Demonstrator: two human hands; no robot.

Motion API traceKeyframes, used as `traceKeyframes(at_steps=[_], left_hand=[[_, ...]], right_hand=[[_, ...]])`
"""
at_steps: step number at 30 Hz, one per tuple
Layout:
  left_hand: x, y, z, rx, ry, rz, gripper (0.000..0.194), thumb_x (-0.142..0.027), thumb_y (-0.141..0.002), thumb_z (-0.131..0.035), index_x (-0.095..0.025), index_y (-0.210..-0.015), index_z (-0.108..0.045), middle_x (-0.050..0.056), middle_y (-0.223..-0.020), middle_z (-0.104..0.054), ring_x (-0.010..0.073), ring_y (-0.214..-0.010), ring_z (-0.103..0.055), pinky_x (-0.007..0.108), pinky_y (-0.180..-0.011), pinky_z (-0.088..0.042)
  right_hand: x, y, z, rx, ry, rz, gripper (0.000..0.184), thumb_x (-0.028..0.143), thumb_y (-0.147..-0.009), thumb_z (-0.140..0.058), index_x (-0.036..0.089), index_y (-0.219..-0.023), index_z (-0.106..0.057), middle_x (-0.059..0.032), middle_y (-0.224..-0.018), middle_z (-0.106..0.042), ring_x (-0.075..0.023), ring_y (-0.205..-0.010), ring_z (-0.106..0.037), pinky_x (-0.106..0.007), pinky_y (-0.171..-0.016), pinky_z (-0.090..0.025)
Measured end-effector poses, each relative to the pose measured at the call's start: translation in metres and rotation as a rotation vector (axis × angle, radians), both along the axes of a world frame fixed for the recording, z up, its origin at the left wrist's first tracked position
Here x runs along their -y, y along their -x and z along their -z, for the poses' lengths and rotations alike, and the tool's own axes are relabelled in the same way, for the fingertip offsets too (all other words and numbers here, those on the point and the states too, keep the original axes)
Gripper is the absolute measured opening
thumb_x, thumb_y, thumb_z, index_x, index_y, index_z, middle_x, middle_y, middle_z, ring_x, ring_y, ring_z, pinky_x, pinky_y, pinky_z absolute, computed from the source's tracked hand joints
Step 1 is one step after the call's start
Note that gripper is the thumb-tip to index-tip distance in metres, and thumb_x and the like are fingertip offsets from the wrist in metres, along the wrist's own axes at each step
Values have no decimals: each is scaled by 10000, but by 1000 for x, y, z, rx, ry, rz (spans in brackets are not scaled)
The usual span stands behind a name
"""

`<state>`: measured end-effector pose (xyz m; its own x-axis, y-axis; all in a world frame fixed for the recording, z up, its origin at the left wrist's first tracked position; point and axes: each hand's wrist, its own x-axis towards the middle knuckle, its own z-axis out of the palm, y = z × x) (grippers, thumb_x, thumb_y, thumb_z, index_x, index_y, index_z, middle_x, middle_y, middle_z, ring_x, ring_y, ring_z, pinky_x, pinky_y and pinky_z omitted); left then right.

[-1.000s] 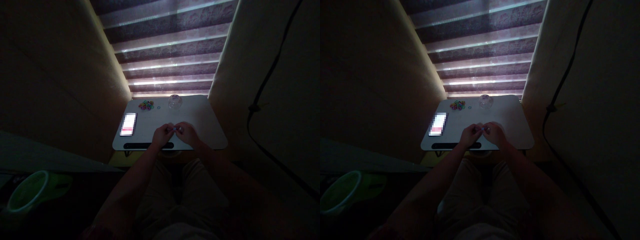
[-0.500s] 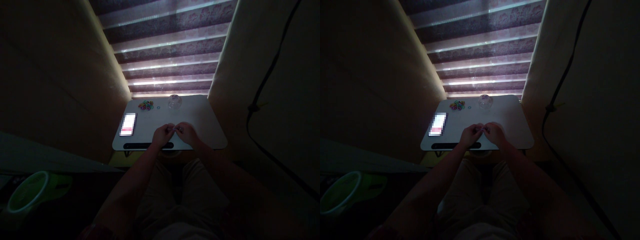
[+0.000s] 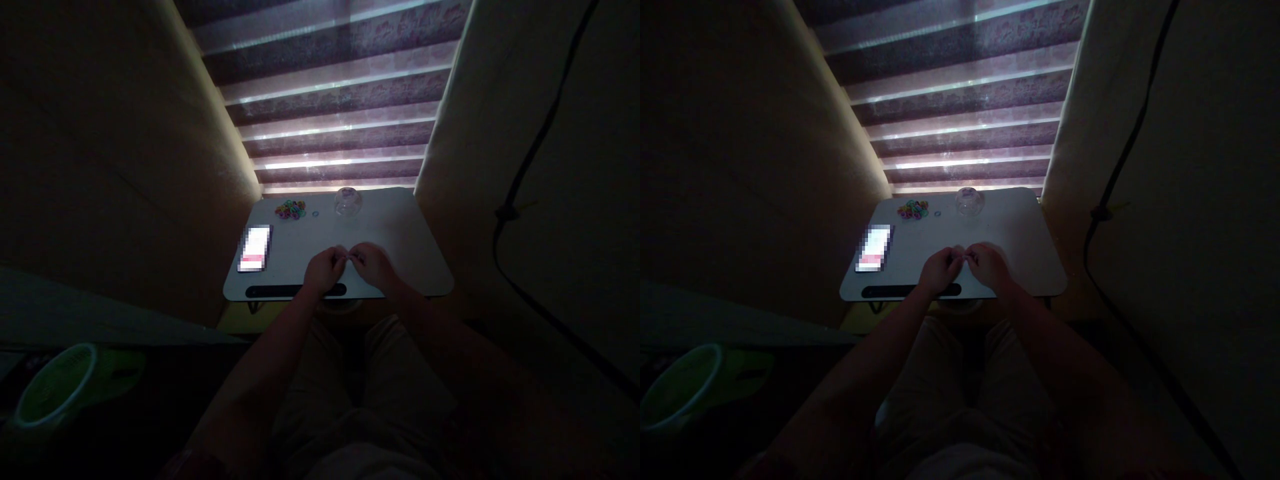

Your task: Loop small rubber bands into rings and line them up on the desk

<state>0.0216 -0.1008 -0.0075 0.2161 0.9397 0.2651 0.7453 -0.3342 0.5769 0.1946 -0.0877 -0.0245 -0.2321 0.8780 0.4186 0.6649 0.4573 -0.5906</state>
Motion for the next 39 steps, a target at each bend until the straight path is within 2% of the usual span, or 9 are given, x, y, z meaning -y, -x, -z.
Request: traceKeyframes(at_steps=[9,15,19,24,29,32,35,37,39], left_hand=[[-2,0,2,-91,-19,9,207,-349,-913,-486,-183,-937,-607,63,-859,-673,181,-771,-602,284,-704,-429],[-3,1,1,-114,-18,34,220,-349,-927,-450,-183,-933,-593,66,-863,-665,183,-777,-599,286,-705,-428],[-3,1,3,-104,-32,35,217,-351,-925,-450,-185,-932,-590,63,-860,-663,184,-768,-595,284,-699,-423],[-2,0,4,-76,-13,17,237,-384,-923,-461,-186,-919,-592,61,-844,-660,177,-756,-589,279,-700,-421],[0,2,2,9,19,7,280,-391,-951,-397,-190,-922,-590,48,-813,-655,166,-739,-593,273,-680,-426],[1,1,1,89,46,23,271,-400,-930,-456,-191,-1029,-598,45,-868,-675,152,-755,-605,267,-700,-452],[2,0,-1,163,55,64,357,-397,-878,-561,-201,-1175,-583,59,-999,-690,141,-784,-619,271,-758,-478],[2,-1,-1,158,52,86,336,-385,-868,-575,-213,-1154,-613,54,-1008,-695,141,-787,-622,276,-780,-482],[2,0,-2,122,36,96,261,-373,-871,-565,-220,-1062,-654,34,-934,-701,141,-775,-617,271,-768,-479]], right_hand=[[-2,0,0,-72,-11,17,79,228,-836,-566,203,-809,-636,-37,-784,-634,-167,-733,-557,-293,-708,-418],[-8,0,4,-269,27,64,98,236,-826,-537,198,-775,-612,-29,-755,-624,-161,-709,-573,-286,-676,-445],[-10,0,4,-327,47,100,100,254,-816,-540,196,-767,-606,-35,-754,-630,-165,-707,-575,-292,-673,-450],[-8,-1,3,-280,40,80,94,255,-816,-536,200,-770,-597,-26,-743,-619,-158,-691,-561,-282,-660,-437],[-6,-2,5,-228,-8,73,94,219,-826,-509,202,-785,-592,-33,-752,-609,-165,-706,-554,-285,-669,-425],[-4,-2,4,-155,-18,42,101,217,-830,-515,208,-802,-612,-35,-772,-616,-170,-730,-556,-293,-689,-421],[-2,-2,2,-121,-21,7,99,225,-829,-534,211,-813,-631,-30,-774,-622,-169,-734,-560,-294,-697,-419],[-2,-1,0,-102,-19,-5,84,231,-817,-557,213,-801,-638,-26,-758,-620,-166,-716,-554,-290,-685,-415],[-2,-1,0,-87,-16,-7,73,234,-809,-575,213,-775,-636,-21,-733,-613,-160,-692,-543,-284,-667,-411]])
